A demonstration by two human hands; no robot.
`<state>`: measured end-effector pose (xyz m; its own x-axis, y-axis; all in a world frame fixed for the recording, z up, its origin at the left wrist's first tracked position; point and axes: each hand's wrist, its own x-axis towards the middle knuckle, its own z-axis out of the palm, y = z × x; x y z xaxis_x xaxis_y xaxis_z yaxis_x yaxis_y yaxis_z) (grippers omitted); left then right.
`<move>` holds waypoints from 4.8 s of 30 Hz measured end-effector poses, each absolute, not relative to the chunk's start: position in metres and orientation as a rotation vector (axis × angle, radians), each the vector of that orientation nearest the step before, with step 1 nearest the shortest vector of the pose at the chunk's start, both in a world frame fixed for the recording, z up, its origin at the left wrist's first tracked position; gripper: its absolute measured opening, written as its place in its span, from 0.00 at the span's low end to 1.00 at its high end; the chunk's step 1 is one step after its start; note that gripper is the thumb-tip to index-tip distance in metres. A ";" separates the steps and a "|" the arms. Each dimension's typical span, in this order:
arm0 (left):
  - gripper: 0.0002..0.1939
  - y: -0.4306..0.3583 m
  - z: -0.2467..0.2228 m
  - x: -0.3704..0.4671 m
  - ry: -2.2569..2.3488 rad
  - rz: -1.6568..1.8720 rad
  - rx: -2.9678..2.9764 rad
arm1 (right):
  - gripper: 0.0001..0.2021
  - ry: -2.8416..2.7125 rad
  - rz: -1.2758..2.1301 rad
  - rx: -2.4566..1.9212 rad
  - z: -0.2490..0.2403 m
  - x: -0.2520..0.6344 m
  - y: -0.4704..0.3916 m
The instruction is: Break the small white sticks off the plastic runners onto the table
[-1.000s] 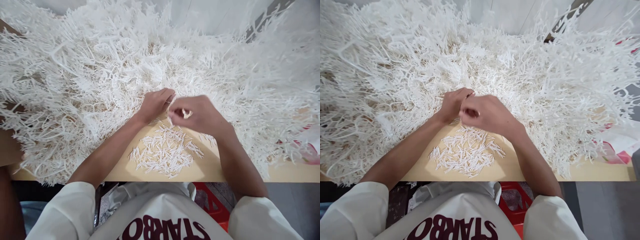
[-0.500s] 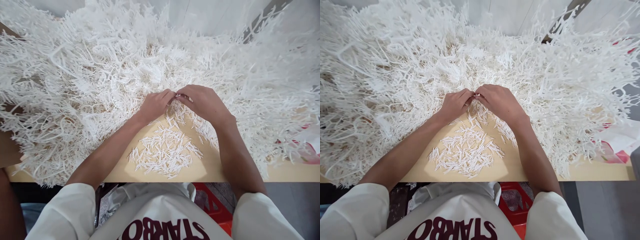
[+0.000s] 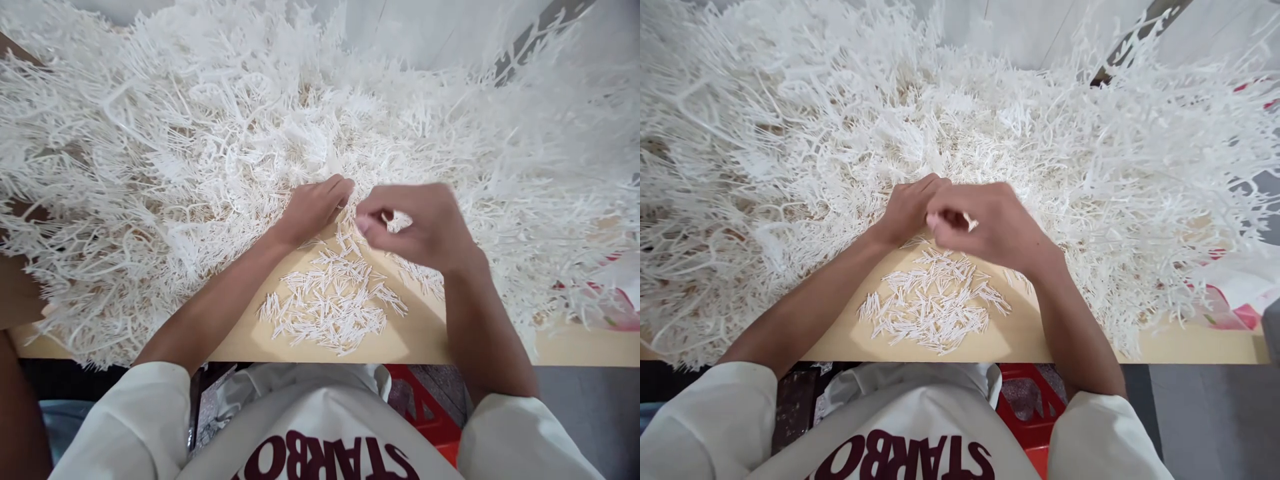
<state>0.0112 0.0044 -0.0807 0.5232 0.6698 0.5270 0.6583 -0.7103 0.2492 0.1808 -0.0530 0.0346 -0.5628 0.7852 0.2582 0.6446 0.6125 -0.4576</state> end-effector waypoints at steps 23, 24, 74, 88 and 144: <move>0.10 0.005 -0.079 0.012 0.954 1.111 2.567 | 0.12 -2.812 -0.216 -1.238 0.005 0.184 -0.035; 0.11 0.004 -0.079 0.012 0.936 1.124 2.551 | 0.12 -2.821 -0.238 -1.231 0.006 0.182 -0.037; 0.18 0.006 -0.074 0.014 1.040 1.210 2.190 | 0.13 -2.602 -0.053 -1.470 -0.002 0.190 -0.030; 0.16 0.010 -0.074 0.013 0.911 1.143 2.260 | 0.14 -2.585 -0.015 -1.513 -0.006 0.192 -0.029; 0.17 0.003 -0.072 0.014 1.155 1.363 2.131 | 0.17 -2.505 0.077 -1.364 -0.017 0.187 -0.021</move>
